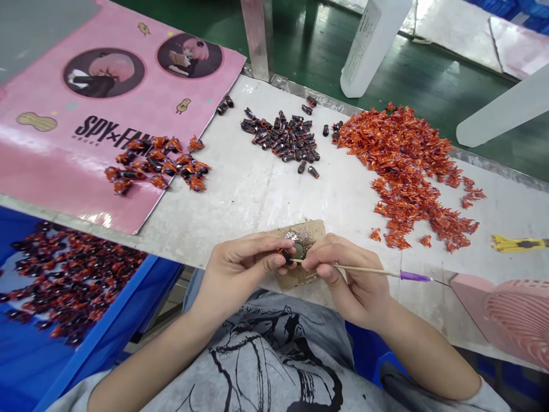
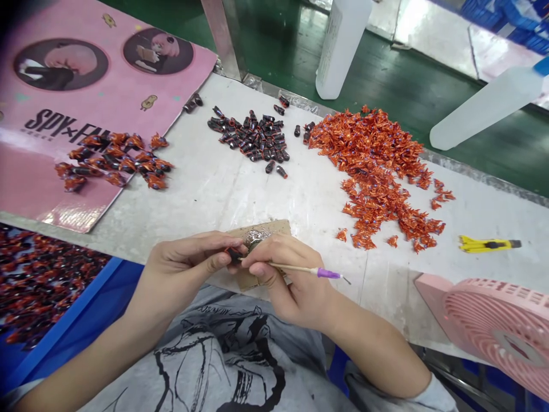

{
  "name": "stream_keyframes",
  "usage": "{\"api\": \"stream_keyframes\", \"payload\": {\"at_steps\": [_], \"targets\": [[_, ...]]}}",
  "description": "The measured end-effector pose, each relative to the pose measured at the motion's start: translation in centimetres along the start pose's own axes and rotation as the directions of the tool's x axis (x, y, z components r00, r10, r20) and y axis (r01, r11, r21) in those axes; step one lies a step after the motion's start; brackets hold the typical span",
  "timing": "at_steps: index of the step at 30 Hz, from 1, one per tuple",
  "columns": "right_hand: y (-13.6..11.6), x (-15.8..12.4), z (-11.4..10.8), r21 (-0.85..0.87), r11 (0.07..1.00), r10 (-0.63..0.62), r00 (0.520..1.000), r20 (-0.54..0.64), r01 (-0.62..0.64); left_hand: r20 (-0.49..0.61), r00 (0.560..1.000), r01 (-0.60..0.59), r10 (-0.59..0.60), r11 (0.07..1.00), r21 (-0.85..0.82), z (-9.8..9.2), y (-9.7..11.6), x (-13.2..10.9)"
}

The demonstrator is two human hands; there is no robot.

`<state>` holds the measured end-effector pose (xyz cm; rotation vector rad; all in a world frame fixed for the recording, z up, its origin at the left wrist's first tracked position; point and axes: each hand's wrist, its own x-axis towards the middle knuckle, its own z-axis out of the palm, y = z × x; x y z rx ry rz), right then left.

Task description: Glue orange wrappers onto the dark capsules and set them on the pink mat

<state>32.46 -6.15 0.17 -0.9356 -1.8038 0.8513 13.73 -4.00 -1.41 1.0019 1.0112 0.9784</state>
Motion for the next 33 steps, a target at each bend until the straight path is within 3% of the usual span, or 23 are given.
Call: {"api": "stream_keyframes", "payload": {"at_steps": [6, 11, 13, 16, 20, 25, 33], "targets": [[0.0, -0.1, -0.3, -0.002, 0.999, 0.043, 0.998, -0.040, -0.043, -0.011, 1.000, -0.022, 0.022, 0.999, -0.027, -0.3, -0.4, -0.1], [1.1, -0.4, 0.2, -0.327, 0.944, 0.072, 0.994, 0.086, -0.040, -0.015, 0.999, -0.051, 0.051, 0.999, -0.006, -1.1, -0.8, -0.3], [1.3, -0.5, 0.3, -0.362, 0.932, 0.061, 0.995, 0.080, -0.028, -0.018, 0.998, -0.059, 0.059, 0.998, 0.003, -1.3, -0.8, -0.3], [0.8, -0.5, 0.2, -0.219, 0.973, 0.064, 0.996, -0.064, -0.076, -0.022, 0.998, -0.062, 0.062, 0.998, 0.013, -1.1, -0.7, -0.3], [-0.2, -0.5, -0.2, 0.044, 0.987, 0.158, 0.966, -0.206, -0.152, -0.017, 0.999, -0.035, 0.035, 0.999, -0.003, -0.3, -0.3, -0.4], [-0.4, -0.4, -0.1, 0.157, 0.973, 0.198, 0.960, -0.198, -0.168, 0.006, 0.999, -0.041, 0.041, 0.999, 0.025, 0.3, -0.1, -0.5], [-0.2, -0.3, 0.0, 0.157, 0.977, 0.172, 0.973, -0.154, -0.148, 0.038, 0.996, -0.082, 0.078, 0.989, 0.120, 0.5, 0.0, -0.6]]}}
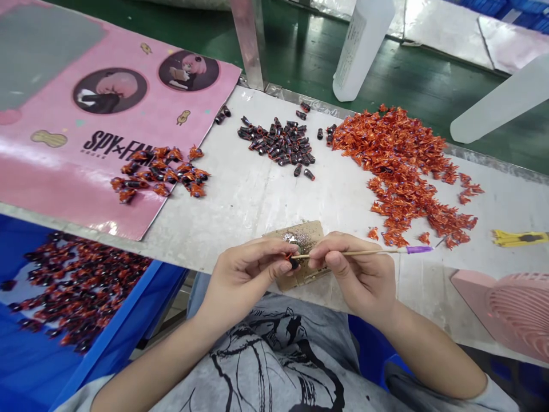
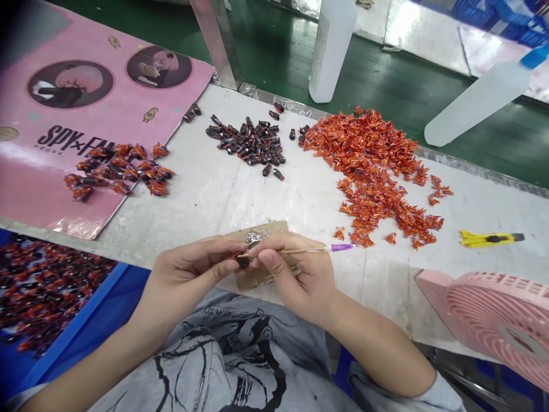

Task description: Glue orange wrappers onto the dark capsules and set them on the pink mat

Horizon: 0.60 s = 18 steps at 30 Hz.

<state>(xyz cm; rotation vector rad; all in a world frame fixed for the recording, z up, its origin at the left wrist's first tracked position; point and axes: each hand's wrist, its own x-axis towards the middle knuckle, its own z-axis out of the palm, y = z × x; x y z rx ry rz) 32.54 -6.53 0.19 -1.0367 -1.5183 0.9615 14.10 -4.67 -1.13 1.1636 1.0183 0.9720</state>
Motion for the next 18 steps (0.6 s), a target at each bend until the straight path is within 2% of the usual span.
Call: {"api": "stream_keyframes", "payload": {"at_steps": [7, 11, 13, 14, 16, 18], "targets": [[-0.1, 0.0, -0.2, 0.085, 0.996, 0.006, 1.000, -0.018, -0.004, -0.008, 1.000, 0.027, -0.028, 0.999, -0.024, 0.0, -0.1, 0.1], [-0.1, 0.3, -1.2, 0.104, 0.988, -0.098, 0.988, -0.123, 0.111, -0.013, 0.999, 0.041, -0.042, 0.995, -0.088, -0.3, -0.7, 0.1], [-0.1, 0.5, -2.1, 0.016, 0.979, -0.193, 0.949, -0.249, 0.203, -0.019, 0.999, 0.036, -0.038, 0.994, -0.099, -0.6, -0.9, 0.0], [-0.2, 0.7, -2.7, -0.059, 0.971, -0.239, 0.916, -0.324, 0.232, -0.019, 0.999, 0.034, -0.036, 0.995, -0.096, -0.7, -1.0, 0.0], [-0.6, 0.9, -4.1, -0.241, 0.937, -0.339, 0.821, -0.459, 0.252, -0.024, 0.999, 0.042, -0.044, 0.995, -0.085, -1.0, -0.9, -0.3], [-1.1, 0.8, -5.9, -0.419, 0.879, -0.435, 0.745, -0.506, 0.229, -0.045, 0.998, 0.043, -0.047, 0.995, -0.085, -1.3, -0.6, -0.5]]}}
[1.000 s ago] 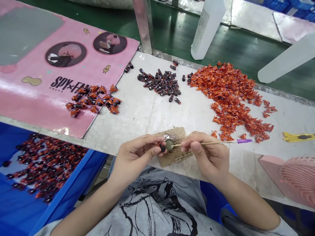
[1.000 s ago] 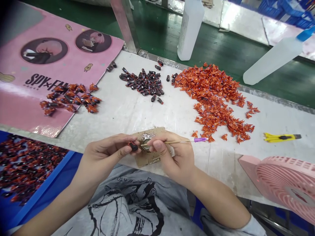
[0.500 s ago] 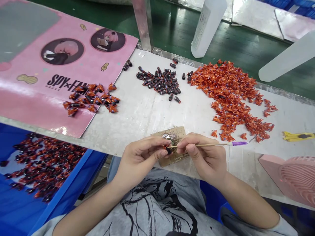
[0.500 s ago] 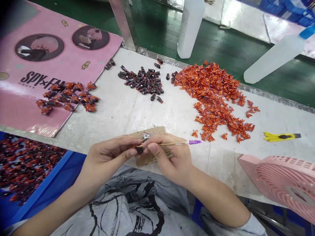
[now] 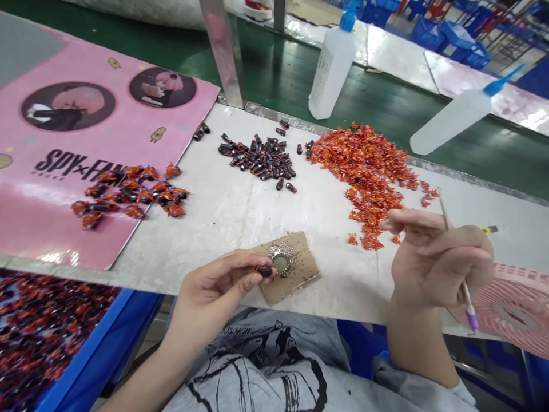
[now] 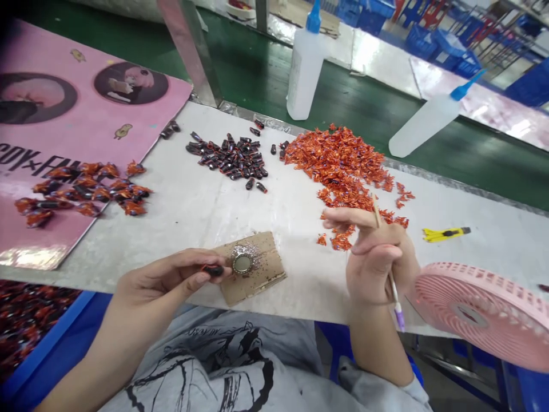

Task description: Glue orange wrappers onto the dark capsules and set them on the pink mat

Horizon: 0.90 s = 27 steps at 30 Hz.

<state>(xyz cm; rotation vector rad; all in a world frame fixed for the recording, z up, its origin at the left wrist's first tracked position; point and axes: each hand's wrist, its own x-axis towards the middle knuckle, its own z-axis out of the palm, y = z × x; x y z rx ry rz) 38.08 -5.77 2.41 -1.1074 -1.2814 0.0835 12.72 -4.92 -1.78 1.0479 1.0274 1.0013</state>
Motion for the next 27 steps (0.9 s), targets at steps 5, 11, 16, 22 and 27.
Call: {"api": "stream_keyframes", "payload": {"at_steps": [5, 11, 16, 22, 27], "targets": [[0.9, 0.8, -4.0, -0.363, 0.929, 0.074, 0.919, 0.388, 0.079, -0.064, 0.997, -0.030, 0.030, 1.000, 0.008, -1.0, 0.6, -0.4], [3.0, -1.1, -3.9, -0.582, 0.634, 0.232, 0.593, 0.771, 0.509, 0.024, 0.999, -0.032, 0.033, 0.999, -0.037, -1.8, -0.1, -0.2], [3.9, -1.6, -2.9, -0.553, 0.638, 0.214, 0.566, 0.796, 0.536, 0.120, 0.993, -0.002, 0.017, 0.993, -0.122, -2.1, 0.3, -0.4], [4.4, -1.8, -1.9, -0.628, 0.599, 0.255, 0.626, 0.737, 0.496, 0.160, 0.987, 0.035, 0.001, 0.975, -0.220, -2.0, 1.4, -0.4], [2.2, -2.4, -0.2, -0.602, 0.742, 0.248, 0.715, 0.654, 0.294, 0.155, 0.988, 0.039, -0.005, 0.975, -0.219, -1.8, 1.8, -0.6]]}}
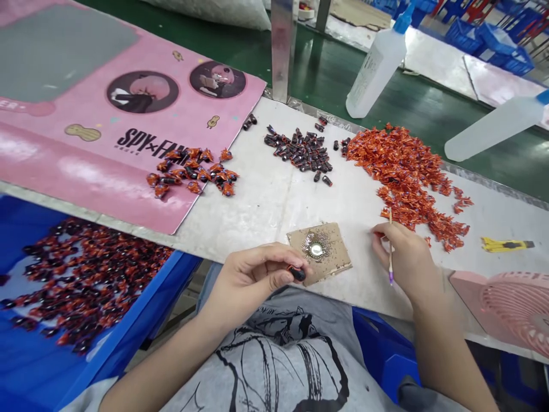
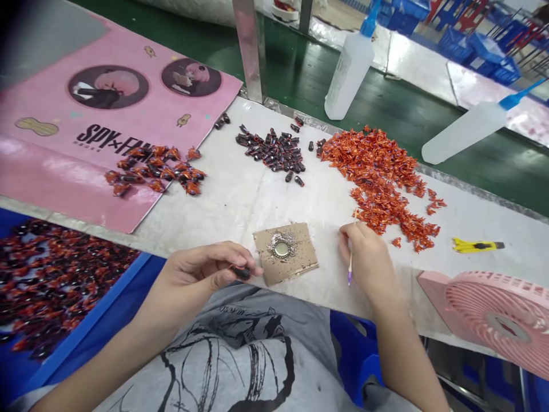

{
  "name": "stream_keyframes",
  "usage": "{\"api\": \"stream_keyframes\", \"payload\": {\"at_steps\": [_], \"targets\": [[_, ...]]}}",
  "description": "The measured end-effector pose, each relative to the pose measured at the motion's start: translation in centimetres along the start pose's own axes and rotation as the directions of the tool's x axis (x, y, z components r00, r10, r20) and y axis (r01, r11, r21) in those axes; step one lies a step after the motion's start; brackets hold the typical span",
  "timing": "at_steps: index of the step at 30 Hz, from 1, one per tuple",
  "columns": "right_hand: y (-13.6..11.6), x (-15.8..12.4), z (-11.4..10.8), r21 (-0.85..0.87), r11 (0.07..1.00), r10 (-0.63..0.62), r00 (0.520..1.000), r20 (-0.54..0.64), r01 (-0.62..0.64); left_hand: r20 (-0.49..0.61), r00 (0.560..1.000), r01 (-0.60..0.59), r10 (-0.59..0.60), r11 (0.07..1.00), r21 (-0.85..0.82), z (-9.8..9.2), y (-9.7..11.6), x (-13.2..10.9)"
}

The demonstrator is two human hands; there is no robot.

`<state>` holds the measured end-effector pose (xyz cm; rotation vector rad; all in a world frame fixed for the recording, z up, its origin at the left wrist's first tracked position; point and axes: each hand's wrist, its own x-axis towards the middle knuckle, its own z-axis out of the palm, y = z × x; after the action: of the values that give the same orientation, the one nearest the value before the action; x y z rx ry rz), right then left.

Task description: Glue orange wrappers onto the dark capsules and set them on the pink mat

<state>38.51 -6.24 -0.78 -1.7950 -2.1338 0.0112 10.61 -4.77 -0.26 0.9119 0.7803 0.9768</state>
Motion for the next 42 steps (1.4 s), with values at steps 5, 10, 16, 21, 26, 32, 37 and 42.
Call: {"api": "stream_keyframes", "payload": {"at_steps": [5, 10, 16, 21, 26, 32, 37, 42], "targets": [[-6.6, -1.2, 0.4, 0.792, 0.605, 0.144, 0.989, -0.012, -0.078, 0.040, 0.999, 0.016, -0.014, 0.999, -0.051, -0.2, -0.7, -0.3], [-10.4, -2.0, 2.5, 0.921, 0.385, 0.229, 0.973, -0.038, -0.055, 0.107, 0.993, 0.069, -0.055, 0.989, -0.132, -0.3, -1.0, -0.5], [-10.6, -0.7, 2.5, 0.599, 0.764, 0.012, 0.923, -0.384, 0.239, 0.052, 0.993, 0.107, -0.101, 0.987, -0.123, -0.3, -0.6, -0.7], [-9.9, -0.5, 2.6, 0.342, 0.899, -0.055, 0.846, -0.530, 0.272, 0.121, 0.980, 0.185, -0.160, 0.955, -0.231, -0.2, -0.7, -0.4], [-8.6, -0.5, 2.5, 0.368, 0.790, -0.343, 0.851, -0.397, 0.490, 0.131, 0.965, 0.257, -0.226, 0.913, -0.317, -0.3, 0.0, -0.2], [-9.0, 0.0, 1.9, 0.572, 0.737, -0.152, 0.913, -0.378, 0.360, 0.141, 0.968, 0.247, -0.209, 0.899, -0.361, 0.3, 0.6, -0.6], [-10.0, 0.1, 1.4, 0.556, 0.760, -0.123, 0.915, -0.384, 0.335, 0.108, 0.985, 0.166, -0.136, 0.917, -0.362, 0.7, 0.6, -0.7], [-10.7, -0.4, 1.8, 0.585, 0.761, -0.025, 0.914, -0.406, 0.280, 0.069, 0.992, 0.126, -0.109, 0.933, -0.336, 0.7, 0.4, -0.7]]}}
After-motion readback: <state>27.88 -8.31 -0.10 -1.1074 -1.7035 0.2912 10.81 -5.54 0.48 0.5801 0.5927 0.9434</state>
